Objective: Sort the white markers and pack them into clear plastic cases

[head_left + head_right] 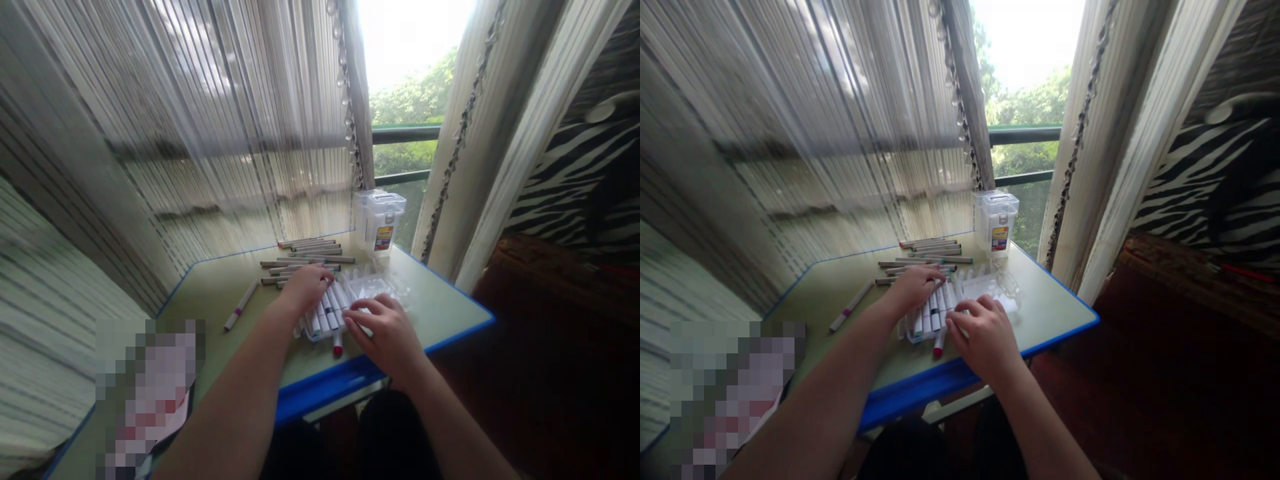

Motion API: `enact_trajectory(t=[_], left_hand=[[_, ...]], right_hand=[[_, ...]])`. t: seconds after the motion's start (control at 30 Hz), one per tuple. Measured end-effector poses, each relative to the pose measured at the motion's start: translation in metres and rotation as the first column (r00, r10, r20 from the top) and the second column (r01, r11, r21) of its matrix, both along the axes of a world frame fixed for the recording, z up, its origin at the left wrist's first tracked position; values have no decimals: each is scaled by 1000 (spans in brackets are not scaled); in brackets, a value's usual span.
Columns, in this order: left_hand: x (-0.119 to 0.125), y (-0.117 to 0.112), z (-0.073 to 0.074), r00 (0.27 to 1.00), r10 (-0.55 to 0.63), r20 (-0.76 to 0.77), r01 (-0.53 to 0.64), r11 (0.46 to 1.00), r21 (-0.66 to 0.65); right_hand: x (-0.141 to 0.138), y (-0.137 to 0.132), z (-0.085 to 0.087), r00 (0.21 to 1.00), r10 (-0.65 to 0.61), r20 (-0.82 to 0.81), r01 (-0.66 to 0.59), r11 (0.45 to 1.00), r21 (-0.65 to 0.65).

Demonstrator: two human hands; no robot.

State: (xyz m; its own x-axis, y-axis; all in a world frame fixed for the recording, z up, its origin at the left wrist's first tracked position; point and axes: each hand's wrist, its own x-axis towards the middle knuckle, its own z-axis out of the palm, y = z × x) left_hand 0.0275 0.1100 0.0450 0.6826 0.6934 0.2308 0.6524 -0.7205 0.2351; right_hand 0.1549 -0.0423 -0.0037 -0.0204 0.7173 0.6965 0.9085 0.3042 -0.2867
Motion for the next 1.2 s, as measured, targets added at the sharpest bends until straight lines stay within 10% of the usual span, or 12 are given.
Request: enact_trajectory(t=[1.2], left_hand=[[1, -4, -2, 1000, 21, -3, -21, 1000, -5]], right_hand=[[4, 4, -7, 996, 27, -85, -22, 998, 58]])
